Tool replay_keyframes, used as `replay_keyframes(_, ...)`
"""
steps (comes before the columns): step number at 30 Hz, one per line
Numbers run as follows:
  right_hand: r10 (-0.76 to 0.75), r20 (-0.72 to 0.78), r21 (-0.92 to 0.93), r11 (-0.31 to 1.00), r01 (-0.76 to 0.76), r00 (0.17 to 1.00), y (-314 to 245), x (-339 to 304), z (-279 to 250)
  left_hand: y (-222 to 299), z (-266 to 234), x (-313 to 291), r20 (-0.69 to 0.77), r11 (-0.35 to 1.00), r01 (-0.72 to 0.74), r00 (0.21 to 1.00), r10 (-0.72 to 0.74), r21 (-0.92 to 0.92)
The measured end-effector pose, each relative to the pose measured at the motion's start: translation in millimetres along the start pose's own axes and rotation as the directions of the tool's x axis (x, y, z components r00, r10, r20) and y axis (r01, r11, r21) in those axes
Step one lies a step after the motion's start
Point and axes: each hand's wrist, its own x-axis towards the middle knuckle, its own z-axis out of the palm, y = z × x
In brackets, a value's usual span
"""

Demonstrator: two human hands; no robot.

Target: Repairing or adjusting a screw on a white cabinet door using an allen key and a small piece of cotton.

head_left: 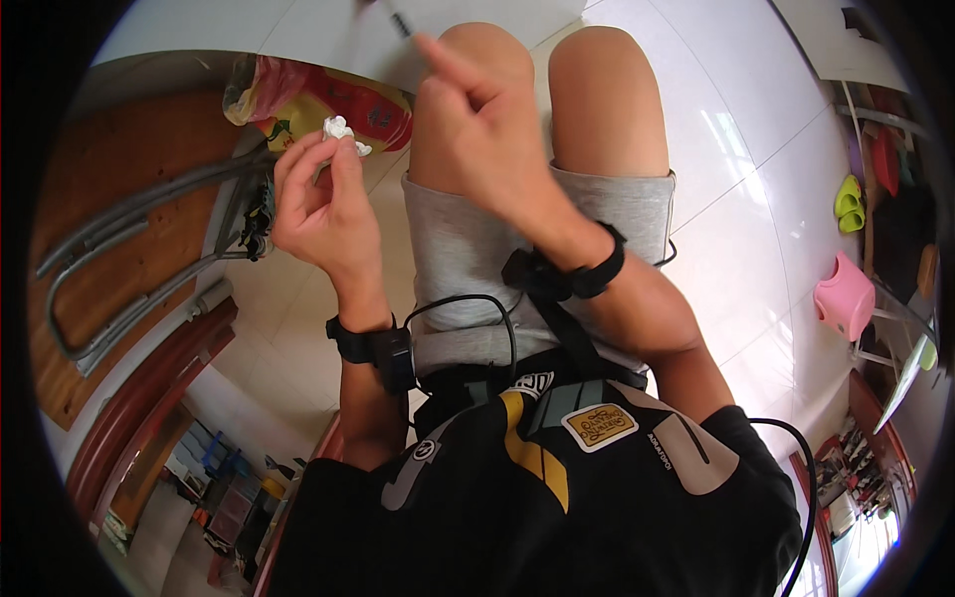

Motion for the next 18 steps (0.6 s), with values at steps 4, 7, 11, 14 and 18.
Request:
replay_keyframes(4, -0.029, -0.05, -0.049, 0.998, 0.026, 0.998, -13.1, 27.4, -14.4, 9.2, 4.0, 0.8, 0.005, 0.999, -0.034, 0.999, 0.034, -0.021)
replay_keyframes(7, 0.025, 0.014, -0.059, 0.998, -0.024, 1.0, -11.3, 16.1, -16.6, 13.6, 6.6, -0.3, 0.013, 0.999, 0.004, 1.0, -0.004, -0.036)
replay_keyframes(11, 0.07, 0.127, -0.071, 0.996, -0.061, 0.99, -4.8, -0.7, -7.8, 7.5, 6.5, -7.6, 0.03, 1.0, -0.026, 0.999, 0.026, 0.007)
replay_keyframes(14, 0.18, 0.129, 0.047, 0.981, -0.188, 0.975, -12.6, -8.4, 0.1, 13.1, 7.0, -9.5, 0.021, 0.999, -0.028, 0.999, 0.028, -0.02)
replay_keyframes(18, 0.364, 0.029, 0.157, 0.918, -0.364, 0.931, -15.1, 18.9, -19.6, 11.3, -0.1, -8.2, 0.048, 0.999, -0.041, 0.998, 0.041, -0.003)
